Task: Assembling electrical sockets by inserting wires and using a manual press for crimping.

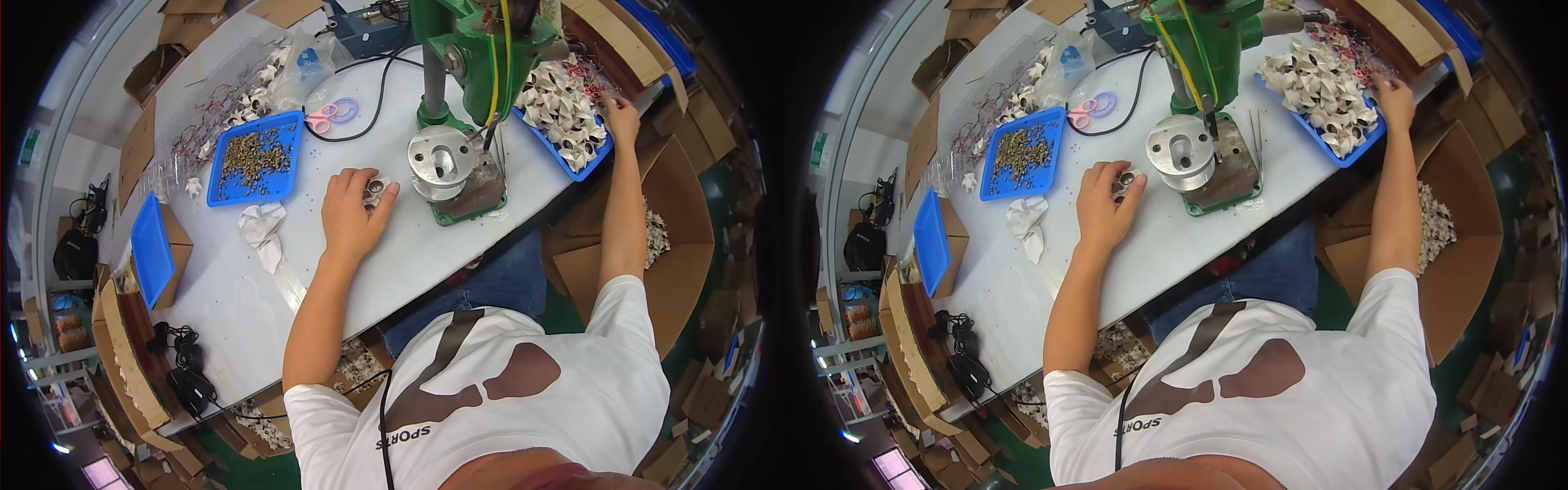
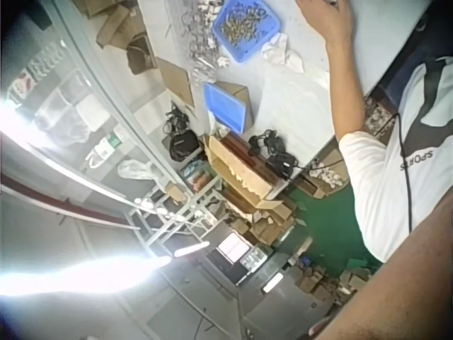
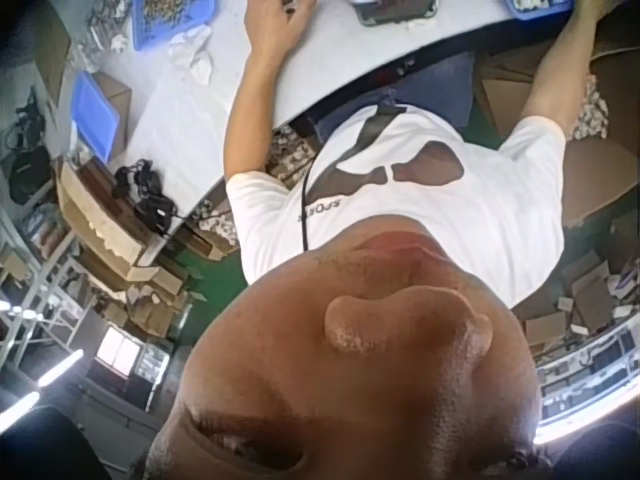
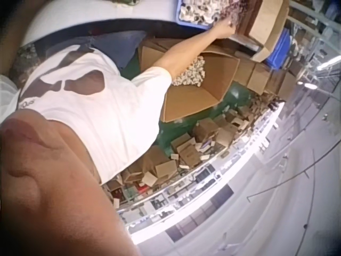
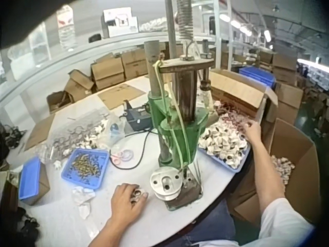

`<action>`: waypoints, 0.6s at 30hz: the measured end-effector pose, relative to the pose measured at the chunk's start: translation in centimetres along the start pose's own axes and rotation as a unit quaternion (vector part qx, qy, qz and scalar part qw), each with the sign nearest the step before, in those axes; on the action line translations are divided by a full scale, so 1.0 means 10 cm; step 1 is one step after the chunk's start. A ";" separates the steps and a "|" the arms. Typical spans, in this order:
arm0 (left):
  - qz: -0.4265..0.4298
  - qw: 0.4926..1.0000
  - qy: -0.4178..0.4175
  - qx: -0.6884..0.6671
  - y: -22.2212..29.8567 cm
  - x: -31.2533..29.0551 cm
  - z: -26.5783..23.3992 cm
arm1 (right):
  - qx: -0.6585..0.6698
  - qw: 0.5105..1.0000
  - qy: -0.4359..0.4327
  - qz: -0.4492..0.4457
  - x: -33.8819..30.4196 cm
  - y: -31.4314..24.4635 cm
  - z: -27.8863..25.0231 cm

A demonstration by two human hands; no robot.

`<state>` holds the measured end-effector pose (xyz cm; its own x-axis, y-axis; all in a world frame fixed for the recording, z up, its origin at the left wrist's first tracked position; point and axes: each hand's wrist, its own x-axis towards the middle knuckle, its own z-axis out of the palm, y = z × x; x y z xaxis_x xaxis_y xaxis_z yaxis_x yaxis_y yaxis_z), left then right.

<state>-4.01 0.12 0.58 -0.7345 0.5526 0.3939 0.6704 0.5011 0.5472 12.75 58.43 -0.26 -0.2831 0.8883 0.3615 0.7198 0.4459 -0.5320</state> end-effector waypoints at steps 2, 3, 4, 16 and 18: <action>-0.001 1.000 -0.005 -0.003 0.03 0.01 0.00 | 0.012 0.999 0.045 0.000 -0.03 -0.04 -0.16; -0.005 1.000 -0.007 -0.003 0.02 0.00 -0.01 | 0.139 0.990 0.029 0.028 -0.11 -0.23 -0.28; -0.010 1.000 -0.009 -0.003 0.02 -0.01 -0.02 | 0.262 0.963 0.012 0.057 -0.22 -0.39 -0.38; 0.249 0.950 0.174 -0.075 0.24 -0.08 -0.09 | 0.659 0.495 -0.551 0.128 -3.18 -1.79 -0.88; 0.276 0.945 0.147 -0.100 0.25 -0.13 -0.06 | 0.656 0.461 -0.585 0.128 -3.40 -1.92 -0.89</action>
<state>-1.43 0.30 1.92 -0.2963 0.4702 0.8313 0.9480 0.0390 0.3159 14.19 18.69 4.52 -0.9948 0.0404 -0.0936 0.0402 -0.6881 -0.7245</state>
